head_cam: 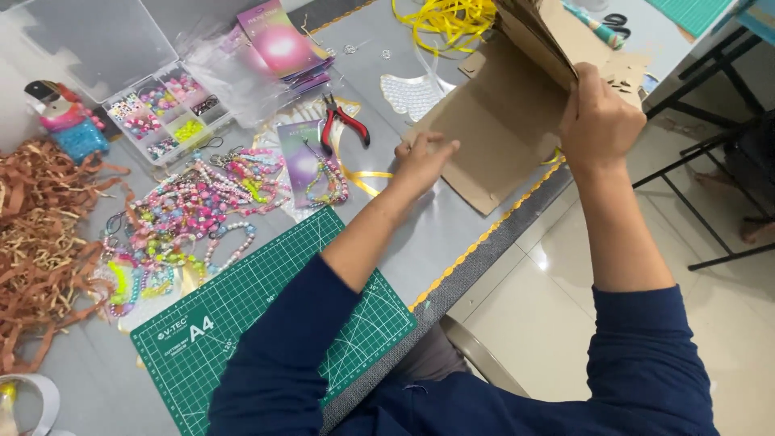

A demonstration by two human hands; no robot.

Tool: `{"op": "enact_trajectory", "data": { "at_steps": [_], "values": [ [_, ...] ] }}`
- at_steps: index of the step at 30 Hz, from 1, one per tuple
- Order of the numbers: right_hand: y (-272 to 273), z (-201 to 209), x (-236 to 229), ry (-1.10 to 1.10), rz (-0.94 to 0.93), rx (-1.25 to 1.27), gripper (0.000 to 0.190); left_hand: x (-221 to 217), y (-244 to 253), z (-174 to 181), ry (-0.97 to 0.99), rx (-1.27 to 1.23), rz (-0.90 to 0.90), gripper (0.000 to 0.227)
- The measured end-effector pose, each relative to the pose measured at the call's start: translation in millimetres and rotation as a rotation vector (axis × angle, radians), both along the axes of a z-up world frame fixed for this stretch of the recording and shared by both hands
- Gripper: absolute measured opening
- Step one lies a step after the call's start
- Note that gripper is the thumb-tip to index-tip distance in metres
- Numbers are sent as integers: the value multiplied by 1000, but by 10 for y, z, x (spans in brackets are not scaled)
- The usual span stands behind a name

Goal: Folding a cardboard box, adding shredded paper filler, and placing a beaded accessory inside to prepare a gift.

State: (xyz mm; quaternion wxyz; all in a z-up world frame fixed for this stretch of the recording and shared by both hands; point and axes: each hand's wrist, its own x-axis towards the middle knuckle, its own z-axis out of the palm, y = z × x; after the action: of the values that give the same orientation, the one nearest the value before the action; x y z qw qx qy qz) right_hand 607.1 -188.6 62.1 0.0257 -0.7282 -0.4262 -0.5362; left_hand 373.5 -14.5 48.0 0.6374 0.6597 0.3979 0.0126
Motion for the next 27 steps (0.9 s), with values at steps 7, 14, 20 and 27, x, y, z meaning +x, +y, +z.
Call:
{"op": "enact_trajectory", "data": {
  "at_steps": [7, 14, 20, 27],
  "values": [
    [36, 55, 6, 12, 7, -26, 16, 696, 140, -768, -333, -145, 231, 46],
    [-65, 537, 544, -260, -47, 39, 36, 364, 266, -308, -451, 460, 223, 22],
    [-127, 709, 564, -331, -13, 62, 30, -470, 406, 502, -806, 500, 152, 21],
    [-111, -322, -410, -101, 64, -140, 20, -2443, 639, 1221, -789, 507, 17, 14]
  ]
}}
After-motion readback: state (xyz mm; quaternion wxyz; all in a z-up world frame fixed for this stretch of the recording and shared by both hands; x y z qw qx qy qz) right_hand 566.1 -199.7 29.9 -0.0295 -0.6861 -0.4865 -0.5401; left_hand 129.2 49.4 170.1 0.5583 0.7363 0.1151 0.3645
